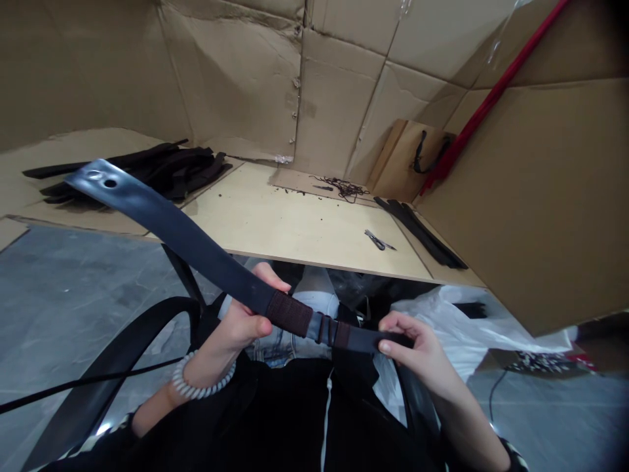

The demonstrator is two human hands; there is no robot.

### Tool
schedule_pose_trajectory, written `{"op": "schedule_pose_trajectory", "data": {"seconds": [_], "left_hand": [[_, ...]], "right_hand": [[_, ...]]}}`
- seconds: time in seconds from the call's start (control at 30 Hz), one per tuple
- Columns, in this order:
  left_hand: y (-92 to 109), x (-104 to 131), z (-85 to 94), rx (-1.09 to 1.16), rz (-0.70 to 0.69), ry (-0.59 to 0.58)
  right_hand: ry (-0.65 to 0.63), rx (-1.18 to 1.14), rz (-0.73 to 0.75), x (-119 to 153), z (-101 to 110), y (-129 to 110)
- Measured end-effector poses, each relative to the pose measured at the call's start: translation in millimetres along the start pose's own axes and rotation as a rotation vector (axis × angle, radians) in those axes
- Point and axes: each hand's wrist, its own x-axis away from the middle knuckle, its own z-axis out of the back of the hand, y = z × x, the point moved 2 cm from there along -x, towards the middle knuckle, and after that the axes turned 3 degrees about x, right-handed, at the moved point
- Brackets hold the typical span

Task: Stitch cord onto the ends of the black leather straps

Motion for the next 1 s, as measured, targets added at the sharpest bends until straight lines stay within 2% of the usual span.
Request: {"op": "schedule_pose_trajectory", "data": {"seconds": [0.2, 0.4, 0.6, 0.83, 1.0], "left_hand": [[-8.0, -1.1, -8.1, 0.031, -0.016, -0.032], [-11.8, -0.2, -9.9, 0.014, 0.065, -0.009], [-13.3, -1.3, -12.7, 0.017, 0.013, -0.014], [-18.3, -0.3, -13.7, 0.032, 0.042, -0.004], [-11.5, -5.7, -13.7, -0.003, 0.016, -0.012]], "right_hand": [[0.008, 0.006, -0.007, -5.3, -4.9, -4.5], [0.009, 0.003, -0.015, -5.4, -5.9, -7.6], [-0.011, 0.004, -0.021, -5.8, -8.2, -10.0], [-0.004, -0.003, -0.040, -6.3, -9.8, -14.3], [-0.081, -0.027, -0.091, -6.0, -11.5, -4.7]]}}
